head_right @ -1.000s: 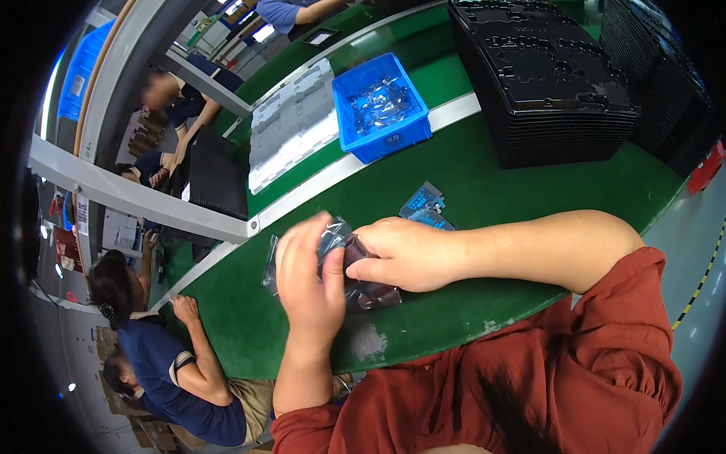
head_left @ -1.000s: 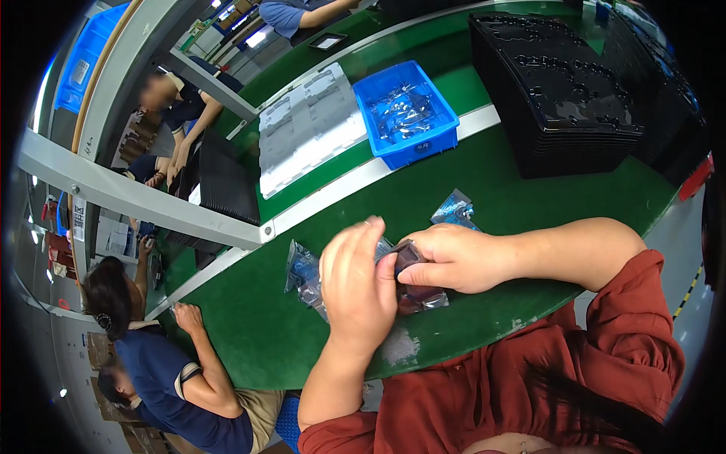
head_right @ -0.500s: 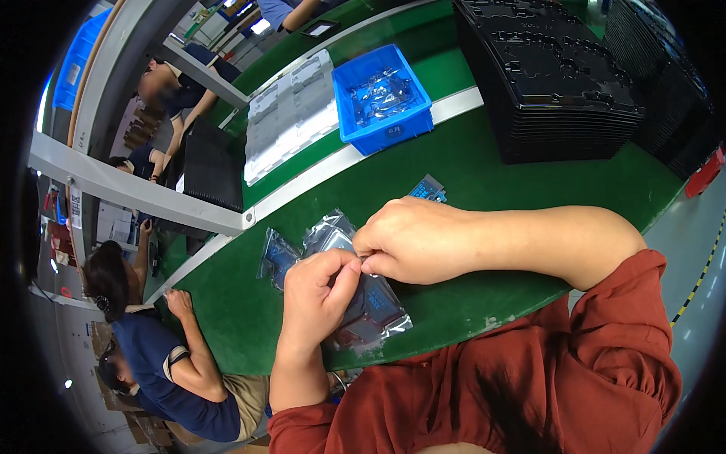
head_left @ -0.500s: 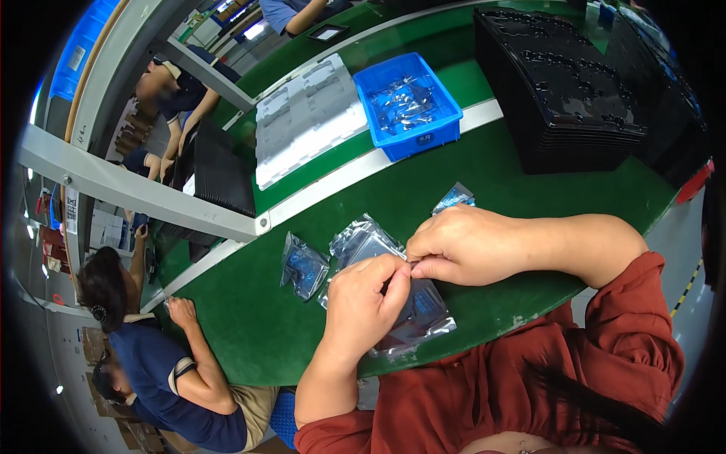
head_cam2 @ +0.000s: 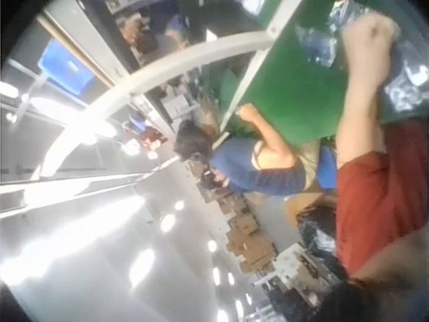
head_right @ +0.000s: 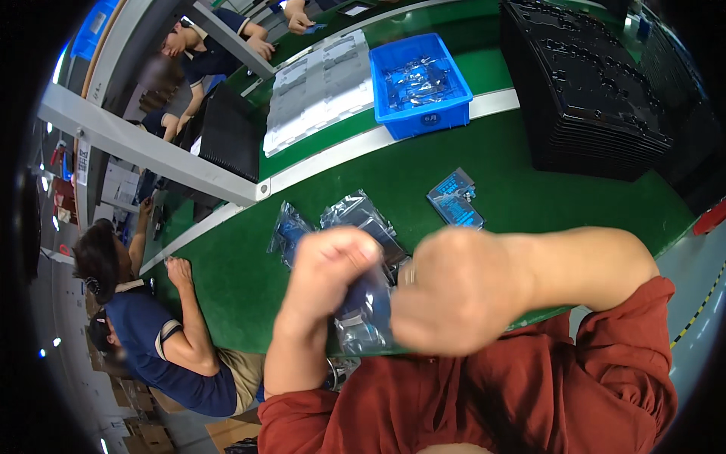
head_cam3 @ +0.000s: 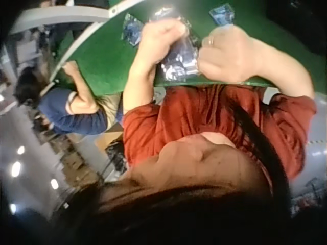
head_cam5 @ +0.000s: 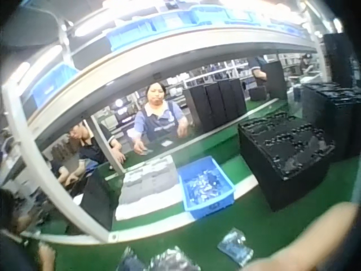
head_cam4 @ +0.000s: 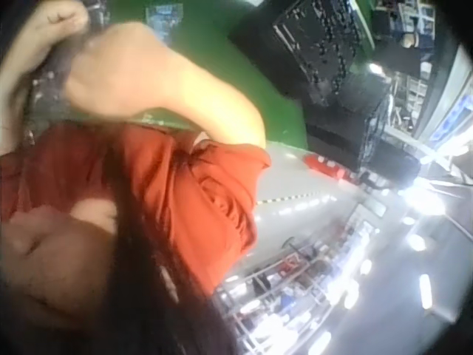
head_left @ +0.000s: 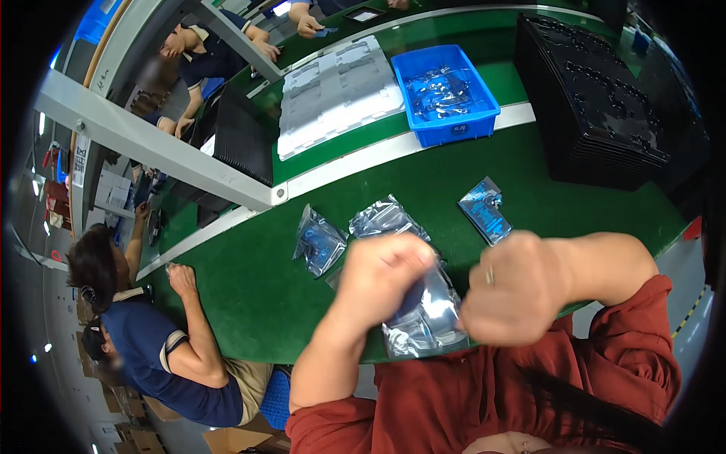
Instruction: The person unpacks small electronic components from plastic bags and places them into a black plastic tray. The person repeats this process, handling multiple items and organizing them into the tray on a green workbench.
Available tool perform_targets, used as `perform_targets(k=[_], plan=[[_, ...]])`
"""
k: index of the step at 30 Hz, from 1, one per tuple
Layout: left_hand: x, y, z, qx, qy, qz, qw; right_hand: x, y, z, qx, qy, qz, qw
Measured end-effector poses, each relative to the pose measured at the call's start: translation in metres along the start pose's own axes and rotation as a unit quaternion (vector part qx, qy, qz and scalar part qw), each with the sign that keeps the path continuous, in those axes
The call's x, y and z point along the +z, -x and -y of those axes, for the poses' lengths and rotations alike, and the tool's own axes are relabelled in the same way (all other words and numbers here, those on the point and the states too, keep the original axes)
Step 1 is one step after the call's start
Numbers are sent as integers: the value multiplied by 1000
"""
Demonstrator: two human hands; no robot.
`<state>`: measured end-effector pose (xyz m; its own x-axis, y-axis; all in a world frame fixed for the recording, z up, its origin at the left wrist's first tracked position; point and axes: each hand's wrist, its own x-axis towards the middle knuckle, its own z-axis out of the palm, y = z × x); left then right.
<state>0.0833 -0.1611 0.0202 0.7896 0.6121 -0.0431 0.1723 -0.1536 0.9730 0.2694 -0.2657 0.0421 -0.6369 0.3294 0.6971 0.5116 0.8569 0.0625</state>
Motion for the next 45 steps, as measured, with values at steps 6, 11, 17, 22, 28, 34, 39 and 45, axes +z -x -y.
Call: perform_targets(k=[6,11,17,22,28,34,39,45], plan=[[-25,-9,5,85,-80,-215,970,14,-3,37,-119,-53,-96,987],[-34,-4,-1,124,60,-194,971,-5,-7,3,101,53,-57,992],[-10,-5,1,180,-77,-158,968,-8,43,-107,330,251,-128,901],[-8,-4,1,211,-197,-203,936,9,20,-67,300,64,-88,948],[-4,-1,0,256,-240,-234,907,21,0,-18,329,-104,-67,936],[-3,-4,4,275,-255,-223,900,13,5,-28,410,-276,-9,869],[-1,-4,1,227,-238,-199,923,9,9,-38,341,-393,107,847],[-3,-8,-14,377,-376,-173,829,6,9,-38,417,-503,81,753]])
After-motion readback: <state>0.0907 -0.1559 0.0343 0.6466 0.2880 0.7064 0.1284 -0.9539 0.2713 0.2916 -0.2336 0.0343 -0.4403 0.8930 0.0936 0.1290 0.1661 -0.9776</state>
